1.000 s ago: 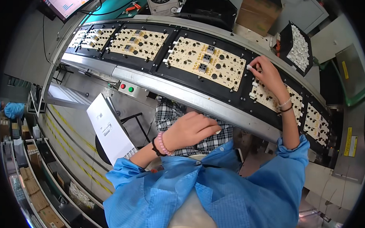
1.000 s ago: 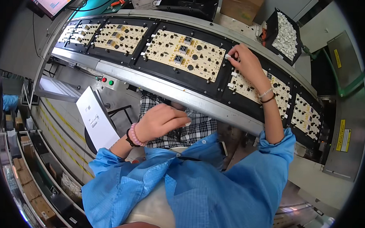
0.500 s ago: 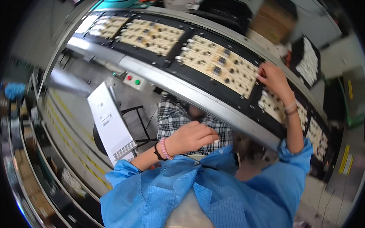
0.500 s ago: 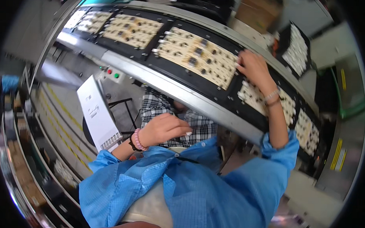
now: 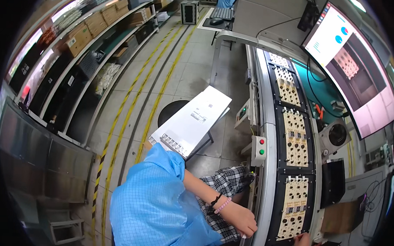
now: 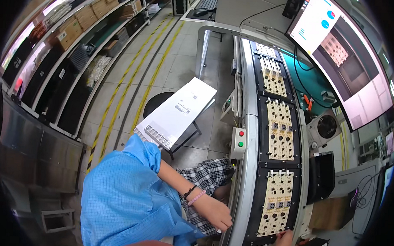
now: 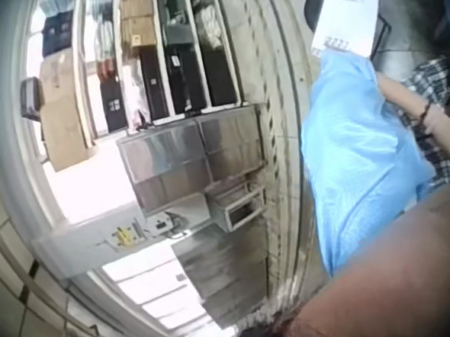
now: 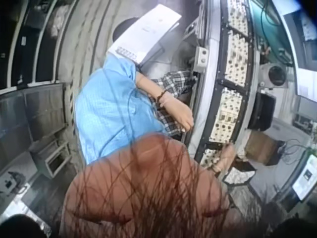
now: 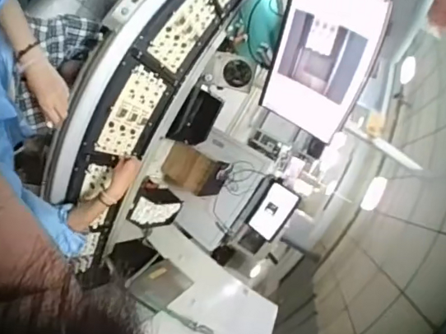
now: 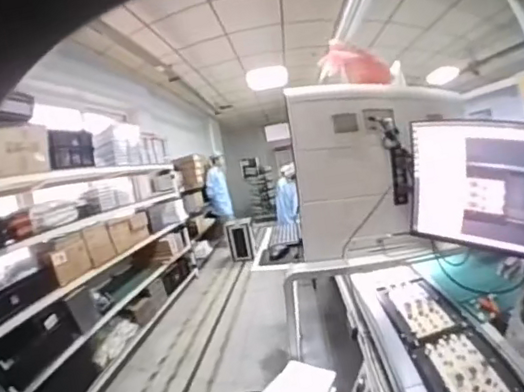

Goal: Assembling or inspecting electronic components on printed circuit boards on an assembly line conveyor.

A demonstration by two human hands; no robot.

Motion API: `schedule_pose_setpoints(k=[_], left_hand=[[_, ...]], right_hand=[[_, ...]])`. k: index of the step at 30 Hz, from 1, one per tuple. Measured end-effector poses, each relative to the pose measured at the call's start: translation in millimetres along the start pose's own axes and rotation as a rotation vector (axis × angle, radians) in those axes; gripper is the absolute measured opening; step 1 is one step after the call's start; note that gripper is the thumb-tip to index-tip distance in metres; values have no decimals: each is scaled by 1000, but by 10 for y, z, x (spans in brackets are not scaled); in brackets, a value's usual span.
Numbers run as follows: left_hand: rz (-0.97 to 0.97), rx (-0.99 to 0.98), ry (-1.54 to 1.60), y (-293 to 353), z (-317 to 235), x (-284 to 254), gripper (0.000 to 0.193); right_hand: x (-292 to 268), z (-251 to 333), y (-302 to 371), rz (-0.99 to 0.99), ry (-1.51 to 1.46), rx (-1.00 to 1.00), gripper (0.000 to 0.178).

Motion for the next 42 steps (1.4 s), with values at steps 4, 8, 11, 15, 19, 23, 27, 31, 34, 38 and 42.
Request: schedule_pose_setpoints(k=[4,8,11,15,19,23,27,31,34,38,42], left_hand=[[5,-17,40,-23,44,36,20],[-66,-23,180,-127,152,-80,20],[-28,-211,389,-146,297,-183,24],[-82,-355,502,-187,475,-202,19],[-150,-307,378,-336,555,-172,29],[-77,-431,571,-486,613,-151,41],[-177,-270,359,-519,650,-79,46],[-103,-336,373,-525,757,19,44],[-121,-289,354,-566,797,31,43],[-199,-246,328,-625,868,57,40],[-229,-310,415,-660,964,122,36]], right_hand=[[219,-194,-138,-38,98,-80,28],[566,-472,-246,-170,0,124,25],[507,-269,0,-386,124,42,20],[1,670,416,-330,-360,-171,34],[-65,1200,637,-383,-658,-458,26],[164,1144,549,-493,-567,-496,27],[161,1122,497,-504,-443,-510,28],[216,1091,419,-426,-497,-463,28],[317,971,376,-520,-540,-512,29],[251,903,379,-506,-527,-387,28],[789,455,107,-364,-1171,-66,20]])
Point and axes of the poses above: each hand's wrist, its own y-axis away from the middle knuckle, its own x-axis out of the palm, z = x × y, the point moved 5 cm from there along -y, towards the middle knuckle
